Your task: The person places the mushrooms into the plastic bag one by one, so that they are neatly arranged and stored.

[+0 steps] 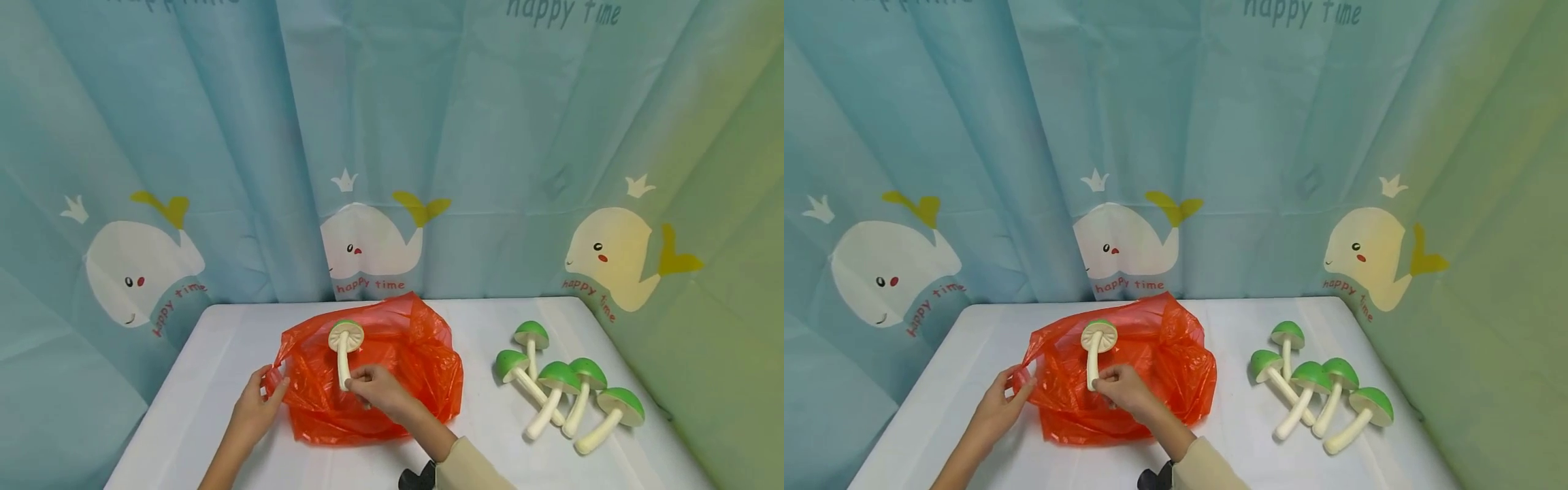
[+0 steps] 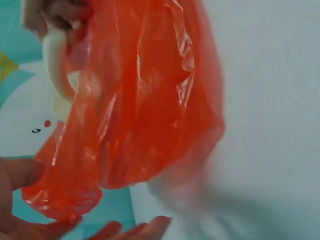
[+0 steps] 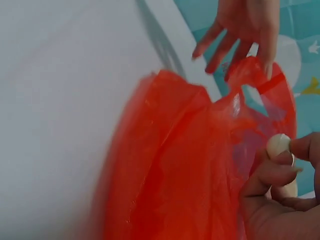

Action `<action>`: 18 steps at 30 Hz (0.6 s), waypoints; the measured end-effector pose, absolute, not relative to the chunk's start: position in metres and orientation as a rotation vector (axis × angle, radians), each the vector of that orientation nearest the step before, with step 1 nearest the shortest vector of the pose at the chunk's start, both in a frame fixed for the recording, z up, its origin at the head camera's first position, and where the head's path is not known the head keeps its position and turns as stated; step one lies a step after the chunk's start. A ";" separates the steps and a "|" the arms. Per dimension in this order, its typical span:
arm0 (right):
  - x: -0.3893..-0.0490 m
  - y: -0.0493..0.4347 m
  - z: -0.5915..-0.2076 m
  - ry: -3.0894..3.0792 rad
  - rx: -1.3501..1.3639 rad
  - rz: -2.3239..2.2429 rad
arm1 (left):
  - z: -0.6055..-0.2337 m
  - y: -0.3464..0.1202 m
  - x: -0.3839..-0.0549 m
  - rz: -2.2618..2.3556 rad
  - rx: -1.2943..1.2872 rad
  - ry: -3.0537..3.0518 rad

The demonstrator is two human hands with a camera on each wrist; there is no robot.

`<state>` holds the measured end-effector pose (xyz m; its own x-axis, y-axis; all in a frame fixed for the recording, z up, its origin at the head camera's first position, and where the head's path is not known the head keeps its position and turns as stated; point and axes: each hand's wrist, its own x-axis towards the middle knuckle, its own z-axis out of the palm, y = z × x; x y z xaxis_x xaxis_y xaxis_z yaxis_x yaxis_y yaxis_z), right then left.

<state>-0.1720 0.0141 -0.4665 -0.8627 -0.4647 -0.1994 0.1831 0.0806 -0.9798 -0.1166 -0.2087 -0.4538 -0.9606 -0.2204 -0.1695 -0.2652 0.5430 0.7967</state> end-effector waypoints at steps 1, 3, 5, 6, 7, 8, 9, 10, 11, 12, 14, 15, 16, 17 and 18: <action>-0.174 0.013 -0.467 1.929 -0.289 -1.805 | -0.454 -0.208 -0.116 1.413 -0.428 2.709; -0.179 0.012 -0.469 1.996 -0.303 -1.740 | -0.454 -0.206 -0.114 1.431 -0.444 2.676; -0.183 0.010 -0.472 2.039 -0.310 -1.689 | -0.455 -0.205 -0.113 1.465 -0.465 2.636; -0.184 0.009 -0.474 2.056 -0.313 -1.667 | -0.455 -0.204 -0.113 1.489 -0.467 2.619; -0.186 0.008 -0.476 2.075 -0.318 -1.645 | -0.456 -0.203 -0.113 1.519 -0.463 2.603; -0.187 0.008 -0.478 2.092 -0.321 -1.626 | -0.456 -0.202 -0.113 1.551 -0.457 2.590; -0.188 0.007 -0.480 2.105 -0.328 -1.609 | -0.456 -0.201 -0.114 1.578 -0.452 2.580; -0.188 0.006 -0.483 2.109 -0.336 -1.600 | -0.456 -0.200 -0.114 1.602 -0.447 2.579; -0.189 0.005 -0.485 2.110 -0.338 -1.592 | -0.455 -0.200 -0.114 1.620 -0.440 2.580; -0.189 0.004 -0.487 2.111 -0.346 -1.587 | -0.455 -0.200 -0.113 1.630 -0.448 2.577; -0.188 0.001 -0.490 2.095 -0.332 -1.600 | -0.453 -0.200 -0.112 1.637 -0.466 2.573; -0.187 -0.001 -0.491 2.079 -0.305 -1.610 | -0.453 -0.201 -0.112 1.634 -0.476 2.568; -0.185 -0.002 -0.492 2.055 -0.270 -1.626 | -0.452 -0.202 -0.112 1.640 -0.482 2.563; -0.182 -0.004 -0.493 2.038 -0.236 -1.641 | -0.452 -0.203 -0.111 1.642 -0.480 2.565; -0.179 -0.006 -0.494 2.021 -0.209 -1.655 | -0.452 -0.204 -0.110 1.647 -0.484 2.563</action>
<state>-0.1790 -0.0059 -0.4941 -0.8555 -0.4293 -0.2895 0.1991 0.2433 -0.9493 -0.1103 -0.2036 -0.4519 -0.9492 -0.2304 -0.2145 -0.2908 0.3814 0.8775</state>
